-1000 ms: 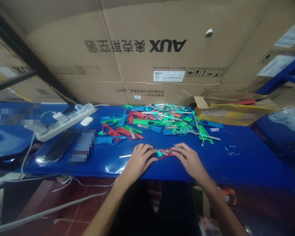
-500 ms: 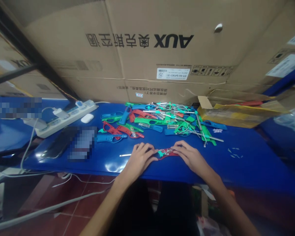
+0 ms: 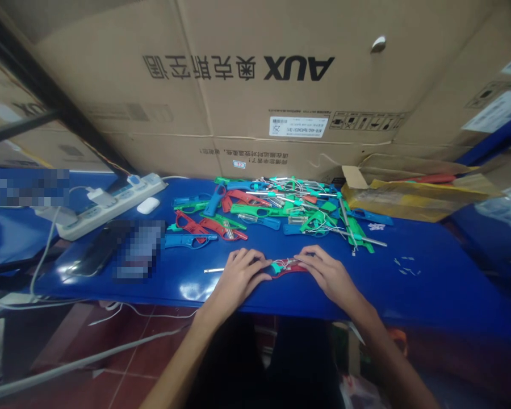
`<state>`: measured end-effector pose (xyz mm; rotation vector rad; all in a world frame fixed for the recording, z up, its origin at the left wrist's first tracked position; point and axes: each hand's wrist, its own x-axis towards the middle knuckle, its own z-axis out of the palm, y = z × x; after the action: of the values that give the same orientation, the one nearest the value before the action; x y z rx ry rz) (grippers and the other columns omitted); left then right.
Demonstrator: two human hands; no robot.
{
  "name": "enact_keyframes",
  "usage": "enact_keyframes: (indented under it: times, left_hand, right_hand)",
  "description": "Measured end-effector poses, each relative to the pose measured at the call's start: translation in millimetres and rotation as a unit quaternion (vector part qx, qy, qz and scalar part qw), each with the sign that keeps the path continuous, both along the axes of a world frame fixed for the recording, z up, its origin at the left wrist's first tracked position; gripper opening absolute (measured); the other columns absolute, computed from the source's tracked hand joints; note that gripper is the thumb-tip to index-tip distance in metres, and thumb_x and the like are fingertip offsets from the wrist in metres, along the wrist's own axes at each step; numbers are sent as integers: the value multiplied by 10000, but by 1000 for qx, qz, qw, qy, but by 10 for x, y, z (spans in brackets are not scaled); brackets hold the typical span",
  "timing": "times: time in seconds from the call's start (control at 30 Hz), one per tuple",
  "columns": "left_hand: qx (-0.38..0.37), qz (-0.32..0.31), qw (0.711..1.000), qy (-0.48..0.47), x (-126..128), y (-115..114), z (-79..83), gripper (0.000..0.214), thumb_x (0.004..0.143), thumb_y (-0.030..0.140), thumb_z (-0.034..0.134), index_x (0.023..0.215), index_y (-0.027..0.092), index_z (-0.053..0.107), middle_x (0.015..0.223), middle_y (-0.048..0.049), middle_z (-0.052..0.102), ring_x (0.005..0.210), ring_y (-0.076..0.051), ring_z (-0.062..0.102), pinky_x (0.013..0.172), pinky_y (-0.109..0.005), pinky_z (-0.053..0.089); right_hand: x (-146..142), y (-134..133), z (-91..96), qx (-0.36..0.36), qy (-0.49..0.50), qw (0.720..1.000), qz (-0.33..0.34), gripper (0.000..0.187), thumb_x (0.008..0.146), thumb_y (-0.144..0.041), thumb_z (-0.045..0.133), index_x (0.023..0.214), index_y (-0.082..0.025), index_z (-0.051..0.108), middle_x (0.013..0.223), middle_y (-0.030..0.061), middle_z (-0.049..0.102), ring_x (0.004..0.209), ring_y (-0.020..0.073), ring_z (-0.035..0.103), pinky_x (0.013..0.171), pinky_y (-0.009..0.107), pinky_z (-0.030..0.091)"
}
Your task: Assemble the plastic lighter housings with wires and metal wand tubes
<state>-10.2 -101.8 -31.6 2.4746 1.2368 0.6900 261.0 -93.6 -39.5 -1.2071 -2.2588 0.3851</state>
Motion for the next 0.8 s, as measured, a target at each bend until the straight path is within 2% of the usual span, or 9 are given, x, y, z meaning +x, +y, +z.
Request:
enact_keyframes:
  times: [0.2,0.6,0.8]
  left_hand:
    - [3,4,1000,1,0,11,-19,291,981,379,594,1235,256,666,1143,-49,656,1008,-203,555,895,-369,388]
    - [6,6,1000,9,-13,12,-38,306,985,389,582,1250,261,664,1164,-62,651,1018,-212,548,897,-377,394]
    - [14,6,1000,4,-11,11,-37,305,985,383,592,1259,274,665,1161,-56,650,1017,-210,554,904,-376,398]
  right_hand:
    - [-17,-12,8,12,-24,1000,-6,324,1052,-310,413,1170,-257,709,1121,75,678,771,153,689,670,256,537]
    - [0,-2,6,-4,-15,1000,-5,337,1048,-296,395,1175,-260,706,1153,74,679,860,169,703,721,260,547]
    - [-33,-7,57,1,-34,999,-11,351,1040,-260,385,1164,-258,713,1128,69,679,719,139,668,631,248,519]
